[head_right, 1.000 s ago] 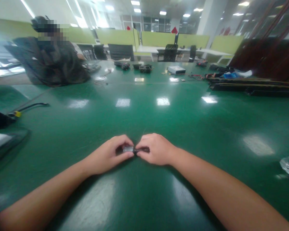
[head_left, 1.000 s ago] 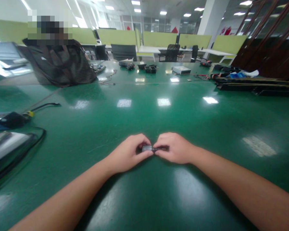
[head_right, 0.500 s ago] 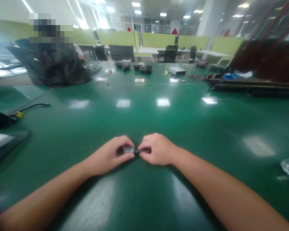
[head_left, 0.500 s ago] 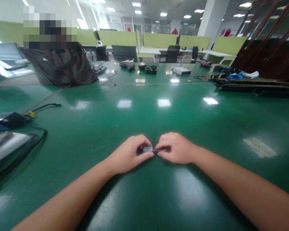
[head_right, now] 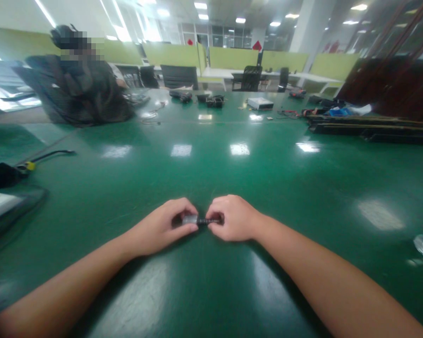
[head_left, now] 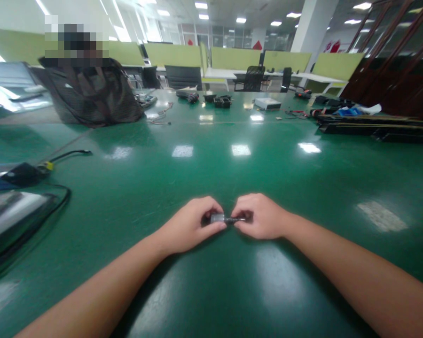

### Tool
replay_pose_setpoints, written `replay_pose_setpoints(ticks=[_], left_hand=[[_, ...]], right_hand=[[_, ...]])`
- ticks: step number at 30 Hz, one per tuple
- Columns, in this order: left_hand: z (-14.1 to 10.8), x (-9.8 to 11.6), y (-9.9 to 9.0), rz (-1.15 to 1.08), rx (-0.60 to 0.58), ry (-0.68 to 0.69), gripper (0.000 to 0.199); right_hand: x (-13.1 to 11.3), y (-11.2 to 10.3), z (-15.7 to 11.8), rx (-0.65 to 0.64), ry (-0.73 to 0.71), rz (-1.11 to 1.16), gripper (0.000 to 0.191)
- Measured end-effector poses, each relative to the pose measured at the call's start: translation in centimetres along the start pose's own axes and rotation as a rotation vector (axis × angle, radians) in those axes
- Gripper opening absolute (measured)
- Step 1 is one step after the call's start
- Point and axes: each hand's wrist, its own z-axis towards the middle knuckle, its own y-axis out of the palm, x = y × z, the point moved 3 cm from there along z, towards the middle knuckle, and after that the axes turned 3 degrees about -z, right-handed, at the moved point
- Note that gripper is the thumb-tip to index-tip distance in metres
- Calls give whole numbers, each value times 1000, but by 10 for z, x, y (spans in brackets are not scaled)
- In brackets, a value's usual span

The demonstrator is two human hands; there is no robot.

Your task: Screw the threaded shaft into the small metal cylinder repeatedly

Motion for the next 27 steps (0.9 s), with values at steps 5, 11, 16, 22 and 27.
replay_pose_setpoints(ticks=[5, 11, 16, 22, 27], left_hand=[[1, -1, 1, 4, -6, 0, 22], [1, -1, 2, 1, -14, -5, 24], [0, -1, 1, 5, -11, -31, 25], [-2, 1, 0, 2, -4, -29, 24], [-2, 2, -1, -6, -8, -41, 24]], right_hand=[[3, -1, -1, -2, 17, 7, 9], [10, -7, -2, -47, 13, 46, 5], [19, -13, -5, -79, 71, 108, 9], [24, -17, -6, -65, 139, 108, 10], [23, -16, -6, -88, 132, 92, 10]])
